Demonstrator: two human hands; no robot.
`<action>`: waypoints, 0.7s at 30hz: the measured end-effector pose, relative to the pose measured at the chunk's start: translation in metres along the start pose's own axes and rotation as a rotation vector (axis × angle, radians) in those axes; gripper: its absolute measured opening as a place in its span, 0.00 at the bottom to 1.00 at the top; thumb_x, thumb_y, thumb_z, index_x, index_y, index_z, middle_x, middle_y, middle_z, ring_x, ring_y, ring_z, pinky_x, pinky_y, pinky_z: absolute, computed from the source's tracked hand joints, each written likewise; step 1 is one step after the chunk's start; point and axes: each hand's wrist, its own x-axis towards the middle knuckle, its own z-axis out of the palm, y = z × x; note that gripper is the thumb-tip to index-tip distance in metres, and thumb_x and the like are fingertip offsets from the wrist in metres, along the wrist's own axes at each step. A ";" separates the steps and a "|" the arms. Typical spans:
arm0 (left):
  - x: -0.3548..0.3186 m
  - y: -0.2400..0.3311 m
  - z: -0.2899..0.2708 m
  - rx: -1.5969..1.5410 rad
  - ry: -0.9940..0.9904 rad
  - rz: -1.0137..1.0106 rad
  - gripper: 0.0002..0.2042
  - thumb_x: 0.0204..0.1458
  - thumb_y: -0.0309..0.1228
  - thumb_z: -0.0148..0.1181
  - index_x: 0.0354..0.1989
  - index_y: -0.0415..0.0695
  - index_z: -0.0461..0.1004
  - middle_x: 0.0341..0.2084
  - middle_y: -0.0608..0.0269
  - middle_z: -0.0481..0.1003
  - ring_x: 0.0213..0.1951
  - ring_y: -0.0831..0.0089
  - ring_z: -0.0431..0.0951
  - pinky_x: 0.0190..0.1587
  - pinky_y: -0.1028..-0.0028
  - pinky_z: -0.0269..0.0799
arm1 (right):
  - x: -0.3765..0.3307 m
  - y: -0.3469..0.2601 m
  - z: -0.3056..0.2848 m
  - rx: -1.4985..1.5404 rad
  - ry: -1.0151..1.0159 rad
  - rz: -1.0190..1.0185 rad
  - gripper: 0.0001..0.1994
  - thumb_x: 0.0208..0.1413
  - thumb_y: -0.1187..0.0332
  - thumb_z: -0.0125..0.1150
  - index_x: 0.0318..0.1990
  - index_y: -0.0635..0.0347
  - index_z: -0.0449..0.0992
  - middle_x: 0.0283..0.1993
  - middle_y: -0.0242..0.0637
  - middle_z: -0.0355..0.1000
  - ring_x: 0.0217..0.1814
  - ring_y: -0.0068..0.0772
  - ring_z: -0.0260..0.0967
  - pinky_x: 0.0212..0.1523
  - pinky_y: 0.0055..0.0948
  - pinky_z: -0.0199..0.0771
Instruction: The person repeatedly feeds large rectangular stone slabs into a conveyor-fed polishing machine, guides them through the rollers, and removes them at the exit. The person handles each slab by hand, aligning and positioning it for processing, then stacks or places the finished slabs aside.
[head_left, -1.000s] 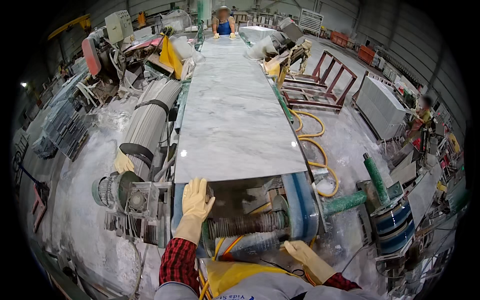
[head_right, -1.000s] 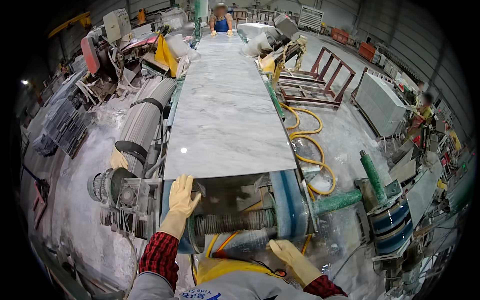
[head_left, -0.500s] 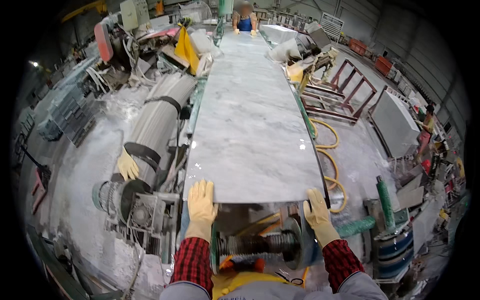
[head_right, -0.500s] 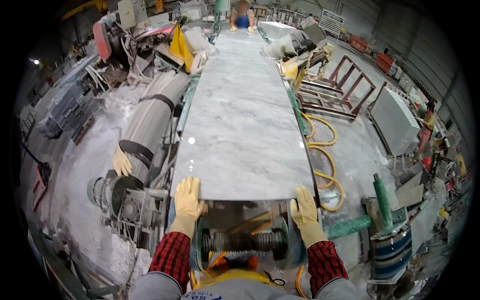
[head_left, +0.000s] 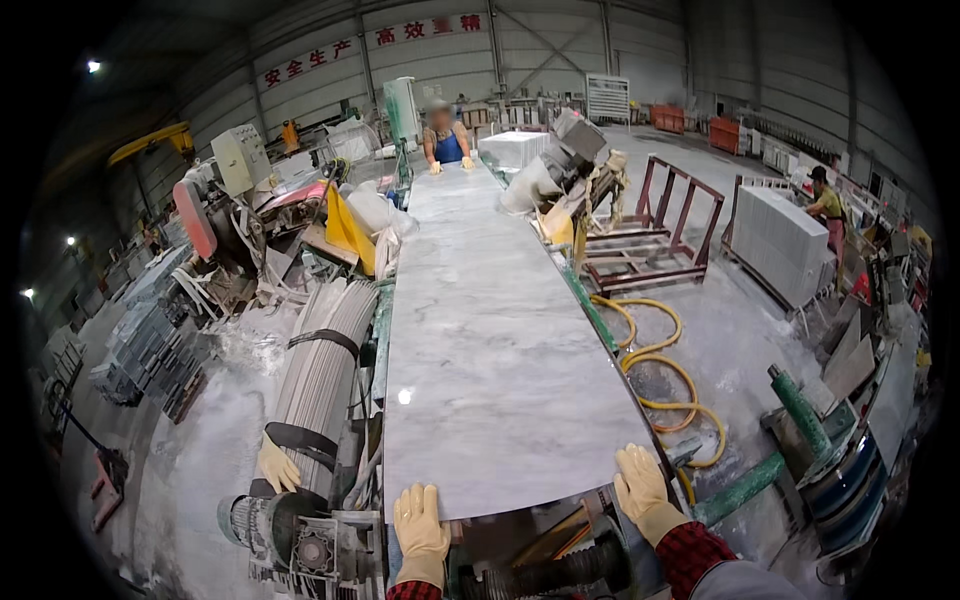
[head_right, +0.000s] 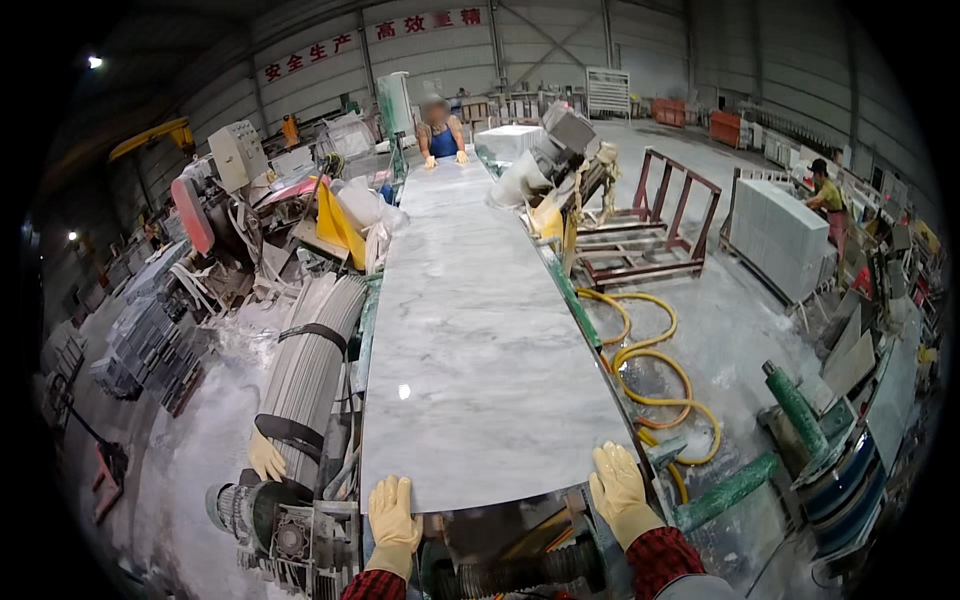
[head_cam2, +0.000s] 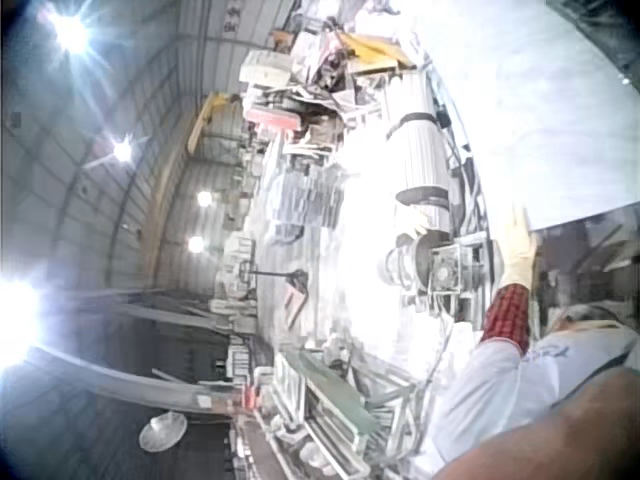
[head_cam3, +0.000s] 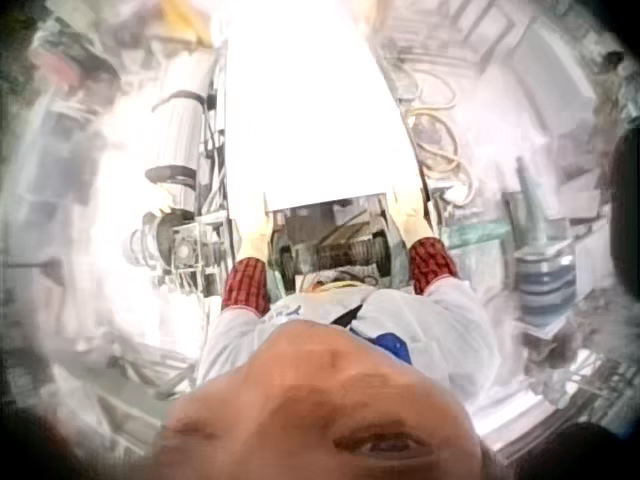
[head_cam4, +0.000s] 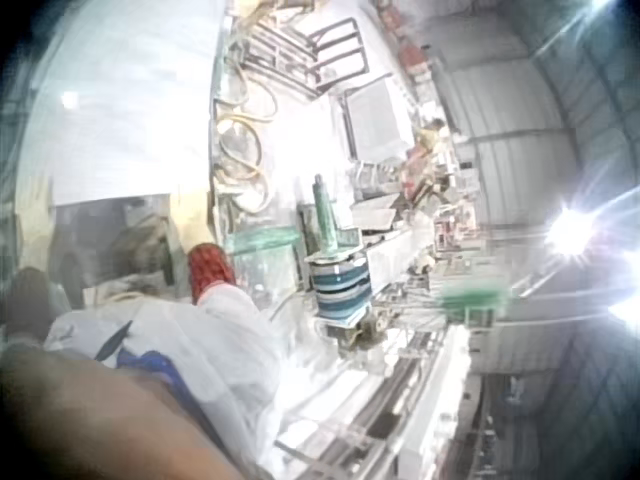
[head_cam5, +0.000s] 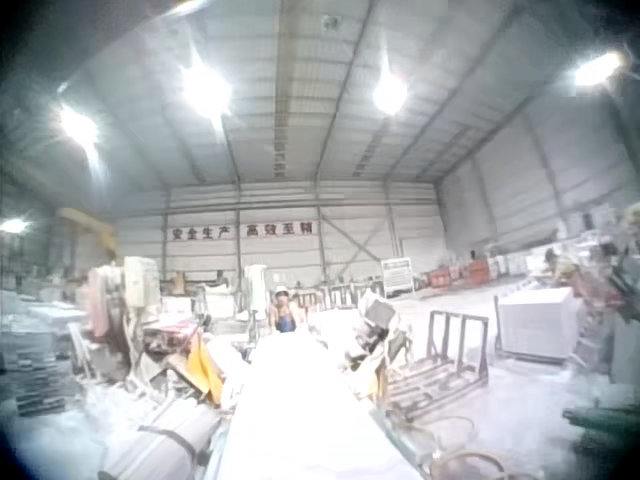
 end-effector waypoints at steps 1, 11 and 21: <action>0.004 -0.002 -0.002 0.008 -0.007 0.005 0.37 0.41 0.31 0.69 0.65 0.43 0.65 0.64 0.44 0.66 0.66 0.43 0.62 0.70 0.49 0.53 | 0.003 0.002 0.002 0.007 -0.001 -0.005 0.25 0.58 0.65 0.61 0.62 0.62 0.71 0.64 0.58 0.69 0.68 0.62 0.63 0.71 0.53 0.59; -0.003 0.005 -0.020 0.018 0.019 0.059 0.35 0.42 0.37 0.69 0.62 0.43 0.66 0.60 0.42 0.67 0.62 0.41 0.64 0.66 0.48 0.56 | 0.023 -0.002 -0.025 0.062 0.055 -0.088 0.20 0.56 0.69 0.61 0.56 0.64 0.75 0.55 0.57 0.73 0.59 0.62 0.70 0.65 0.54 0.66; -0.007 -0.001 -0.008 0.011 -0.010 0.010 0.36 0.41 0.34 0.71 0.62 0.43 0.66 0.62 0.44 0.66 0.64 0.42 0.63 0.67 0.49 0.55 | 0.023 -0.005 -0.028 0.061 0.115 -0.115 0.19 0.55 0.73 0.61 0.55 0.67 0.74 0.55 0.58 0.73 0.58 0.63 0.70 0.65 0.54 0.67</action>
